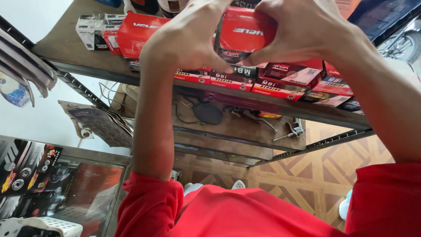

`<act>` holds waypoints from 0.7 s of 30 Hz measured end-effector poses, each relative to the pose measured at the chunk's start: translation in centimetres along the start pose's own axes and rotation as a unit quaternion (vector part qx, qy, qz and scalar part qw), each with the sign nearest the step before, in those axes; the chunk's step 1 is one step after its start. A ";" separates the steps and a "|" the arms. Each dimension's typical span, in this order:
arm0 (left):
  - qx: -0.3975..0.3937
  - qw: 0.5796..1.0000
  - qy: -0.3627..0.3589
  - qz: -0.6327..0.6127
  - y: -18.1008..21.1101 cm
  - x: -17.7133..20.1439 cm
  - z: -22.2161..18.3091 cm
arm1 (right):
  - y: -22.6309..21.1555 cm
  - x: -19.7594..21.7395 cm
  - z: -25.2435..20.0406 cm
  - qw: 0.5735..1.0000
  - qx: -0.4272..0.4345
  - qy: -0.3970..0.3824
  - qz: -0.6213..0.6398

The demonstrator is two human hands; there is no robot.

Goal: Wiping dust off boxes of bearings and arranging them on storage shelves.

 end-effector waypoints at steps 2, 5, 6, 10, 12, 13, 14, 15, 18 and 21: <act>0.040 0.997 -0.057 0.014 -0.4 -0.6 1.8 | -0.4 -0.3 0.3 0.997 0.064 0.036 -0.030; 0.044 0.987 -0.143 0.058 -2.4 -3.5 4.9 | -0.4 -1.4 0.9 0.985 0.127 0.060 -0.096; 0.014 0.981 -0.172 0.088 -3.1 -4.9 5.7 | -0.1 -2.2 1.2 0.982 0.129 0.047 -0.130; 0.038 0.972 -0.194 0.125 -3.2 -4.9 5.5 | 0.5 -3.2 1.7 0.991 0.086 -0.014 -0.101; 0.056 0.972 -0.208 0.097 -2.7 -4.4 5.4 | 0.6 -3.0 1.7 0.987 0.086 -0.022 -0.135; 0.056 0.971 -0.210 0.096 -2.5 -4.1 5.2 | 0.5 -2.6 1.6 0.987 0.086 -0.023 -0.134; 0.054 0.975 -0.199 0.087 -2.2 -3.6 5.2 | 0.4 -2.2 1.5 0.991 0.081 -0.017 -0.108; 0.051 0.978 -0.188 0.077 -1.9 -3.0 5.2 | 0.4 -1.7 1.3 0.994 0.076 -0.011 -0.082; 0.045 0.982 -0.152 0.104 -2.4 -2.7 5.8 | 0.6 -0.8 1.4 0.999 0.049 -0.008 -0.023; 0.042 0.983 -0.154 0.095 -2.4 -3.0 5.9 | 1.1 -1.2 1.2 0.999 0.026 -0.027 -0.031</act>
Point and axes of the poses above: each hand's wrist, its own z-axis towards the middle knuckle, its own x-axis out of the back of the hand, y = z × x, the point moved 7 cm from there along z, towards the middle knuckle, and after that the axes turned 14 degrees about x, right-handed, at the moved point
